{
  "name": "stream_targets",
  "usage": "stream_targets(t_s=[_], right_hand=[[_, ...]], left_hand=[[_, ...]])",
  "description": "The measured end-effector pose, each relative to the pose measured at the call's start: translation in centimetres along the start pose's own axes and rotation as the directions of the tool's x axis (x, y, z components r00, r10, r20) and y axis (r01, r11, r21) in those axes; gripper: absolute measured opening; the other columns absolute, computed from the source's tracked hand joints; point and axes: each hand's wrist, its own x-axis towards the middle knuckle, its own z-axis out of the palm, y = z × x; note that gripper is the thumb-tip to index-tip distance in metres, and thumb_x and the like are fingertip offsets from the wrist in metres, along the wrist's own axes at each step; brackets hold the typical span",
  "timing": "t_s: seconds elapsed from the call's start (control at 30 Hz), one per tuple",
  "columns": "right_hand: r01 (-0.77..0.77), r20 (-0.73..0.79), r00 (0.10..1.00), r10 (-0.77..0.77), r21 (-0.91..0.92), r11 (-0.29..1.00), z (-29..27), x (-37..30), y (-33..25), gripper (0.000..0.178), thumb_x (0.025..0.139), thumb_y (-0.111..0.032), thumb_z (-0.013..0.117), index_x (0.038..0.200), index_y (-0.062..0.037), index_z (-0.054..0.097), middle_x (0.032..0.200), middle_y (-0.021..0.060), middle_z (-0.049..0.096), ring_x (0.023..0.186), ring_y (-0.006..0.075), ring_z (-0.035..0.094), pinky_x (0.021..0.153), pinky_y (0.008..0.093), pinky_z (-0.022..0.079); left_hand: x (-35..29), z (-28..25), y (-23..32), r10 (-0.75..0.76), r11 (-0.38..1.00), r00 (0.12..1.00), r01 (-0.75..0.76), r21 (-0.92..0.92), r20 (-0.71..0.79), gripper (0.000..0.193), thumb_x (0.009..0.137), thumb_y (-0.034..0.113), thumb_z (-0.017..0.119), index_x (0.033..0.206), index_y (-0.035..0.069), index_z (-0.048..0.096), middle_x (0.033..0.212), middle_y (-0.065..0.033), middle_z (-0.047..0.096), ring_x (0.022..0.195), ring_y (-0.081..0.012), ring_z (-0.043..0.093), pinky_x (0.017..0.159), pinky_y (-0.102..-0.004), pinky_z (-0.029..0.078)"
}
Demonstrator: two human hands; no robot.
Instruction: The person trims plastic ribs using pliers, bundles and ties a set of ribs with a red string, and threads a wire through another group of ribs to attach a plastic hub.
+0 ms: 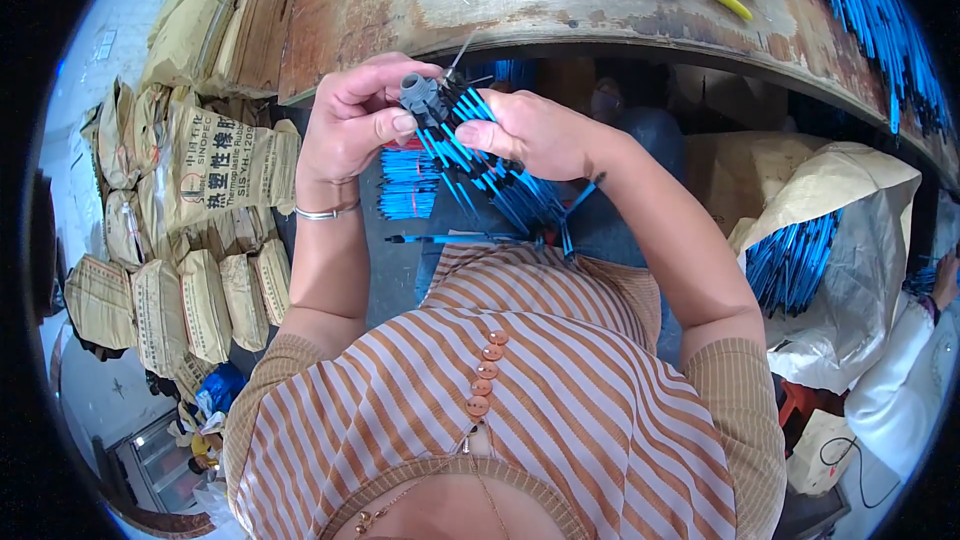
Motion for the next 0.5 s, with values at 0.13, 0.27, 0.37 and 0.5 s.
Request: stream_targets(t_s=[0.13, 0.27, 0.37, 0.5], right_hand=[[0.027, 0.034, 0.999, -0.037, 0.262, 0.965, 0.7, -0.5, 1.5, 0.047, 0.090, -0.043, 0.045, 0.106, 0.0010, 0.052, 0.095, 0.0064, 0.060, 0.085, 0.0151, 0.056, 0.078, 0.0293, 0.045], [0.094, -0.106, 0.992, -0.063, 0.318, 0.943, 0.8, -1.3, 1.2, 0.044, 0.090, -0.043, 0.045, 0.100, -0.0011, 0.055, 0.094, 0.0053, 0.060, 0.084, 0.0131, 0.056, 0.078, 0.0277, 0.045], [0.083, -0.240, 0.971, -0.027, 0.229, 0.970, 0.6, -1.7, 0.7, 0.040, 0.090, -0.039, 0.046, 0.102, -0.0013, 0.054, 0.093, 0.0051, 0.060, 0.083, 0.0119, 0.055, 0.077, 0.0266, 0.044], [0.053, -0.403, 0.914, 0.052, 0.246, 0.968, 1.0, -1.8, 0.8, 0.033, 0.091, -0.032, 0.047, 0.104, -0.0012, 0.052, 0.090, 0.0058, 0.060, 0.081, 0.0113, 0.055, 0.074, 0.0256, 0.044]], left_hand=[[1.0, 0.2, 0.3, -0.026, 0.996, 0.995, 0.034, -0.086, 0.093, 0.040, 0.072, 0.014, 0.071, 0.105, -0.005, 0.060, 0.085, -0.0054, 0.056, 0.057, -0.0061, 0.050, 0.049, -0.0183, 0.038], [2.1, 0.3, 0.0, 0.012, 0.998, 0.980, -0.001, -0.058, 0.199, 0.042, 0.073, 0.013, 0.070, 0.109, -0.004, 0.057, 0.092, -0.0089, 0.059, 0.064, -0.0075, 0.054, 0.053, -0.0179, 0.042], [2.7, 1.5, -1.0, 0.022, 0.961, 0.999, -0.013, -0.277, 0.028, 0.045, 0.077, 0.013, 0.067, 0.116, -0.004, 0.052, 0.102, -0.0133, 0.060, 0.078, -0.0119, 0.058, 0.067, -0.0215, 0.048], [1.0, 1.9, -1.0, -0.115, 0.933, 0.935, -0.014, -0.359, -0.337, 0.045, 0.082, 0.005, 0.060, 0.123, -0.003, 0.045, 0.109, -0.0109, 0.058, 0.088, -0.0160, 0.060, 0.076, -0.0250, 0.049]])
